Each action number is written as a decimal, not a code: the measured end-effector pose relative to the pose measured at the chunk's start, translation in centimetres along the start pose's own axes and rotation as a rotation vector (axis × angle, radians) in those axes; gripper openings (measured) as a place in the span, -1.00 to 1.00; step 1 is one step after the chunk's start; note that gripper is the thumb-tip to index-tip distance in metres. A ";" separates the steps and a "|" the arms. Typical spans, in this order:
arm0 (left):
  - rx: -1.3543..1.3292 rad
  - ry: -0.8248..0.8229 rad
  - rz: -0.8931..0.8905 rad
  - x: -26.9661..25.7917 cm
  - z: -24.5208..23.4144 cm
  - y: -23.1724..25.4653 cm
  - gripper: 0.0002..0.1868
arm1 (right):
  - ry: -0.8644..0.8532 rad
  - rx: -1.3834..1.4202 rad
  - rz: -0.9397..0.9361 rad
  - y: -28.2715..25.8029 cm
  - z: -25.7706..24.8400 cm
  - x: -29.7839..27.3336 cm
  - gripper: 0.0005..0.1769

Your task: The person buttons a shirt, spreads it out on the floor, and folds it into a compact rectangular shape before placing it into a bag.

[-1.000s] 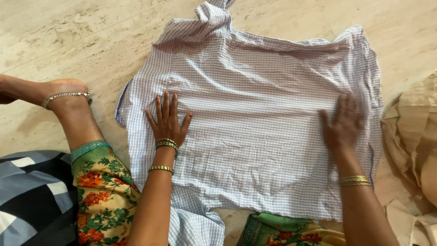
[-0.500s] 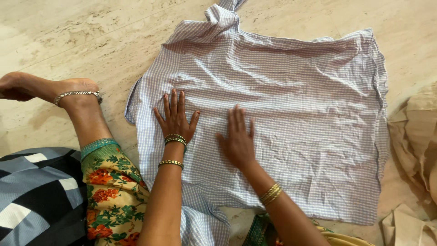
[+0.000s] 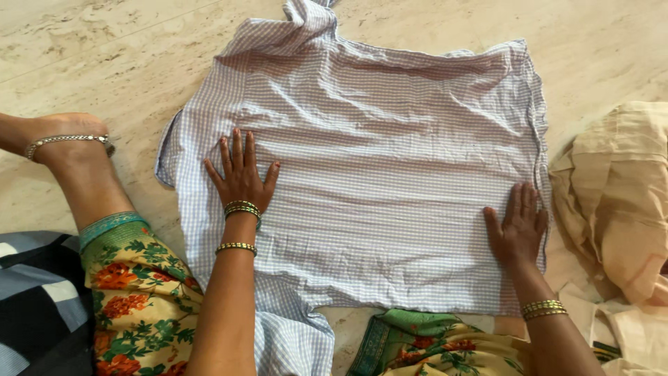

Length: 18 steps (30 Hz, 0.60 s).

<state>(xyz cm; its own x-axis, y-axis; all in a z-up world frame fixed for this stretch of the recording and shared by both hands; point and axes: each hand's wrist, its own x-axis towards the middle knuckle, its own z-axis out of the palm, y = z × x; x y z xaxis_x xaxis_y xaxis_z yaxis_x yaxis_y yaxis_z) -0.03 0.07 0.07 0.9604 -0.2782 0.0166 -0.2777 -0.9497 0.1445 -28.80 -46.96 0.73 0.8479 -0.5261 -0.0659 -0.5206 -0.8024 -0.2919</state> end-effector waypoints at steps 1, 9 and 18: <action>0.002 0.000 -0.003 0.0 0.0 0.1 -0.11 | 0.006 0.006 -0.011 1.5 -0.4 0.1 0.04; -0.010 -0.070 0.008 0.7 -0.6 -0.2 -0.01 | 0.047 0.006 -0.030 3.5 -0.2 0.4 0.03; 0.016 -0.127 0.158 -7.2 -1.6 0.0 -0.06 | 0.062 0.026 -0.080 3.7 -0.6 2.2 0.06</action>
<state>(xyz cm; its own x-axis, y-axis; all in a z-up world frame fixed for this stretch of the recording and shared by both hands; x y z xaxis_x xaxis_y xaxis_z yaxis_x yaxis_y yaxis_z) -6.91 2.31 1.53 0.8941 -0.4392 -0.0873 -0.4263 -0.8946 0.1343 -28.97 -51.26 0.07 0.8781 -0.4782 0.0177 -0.4484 -0.8352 -0.3184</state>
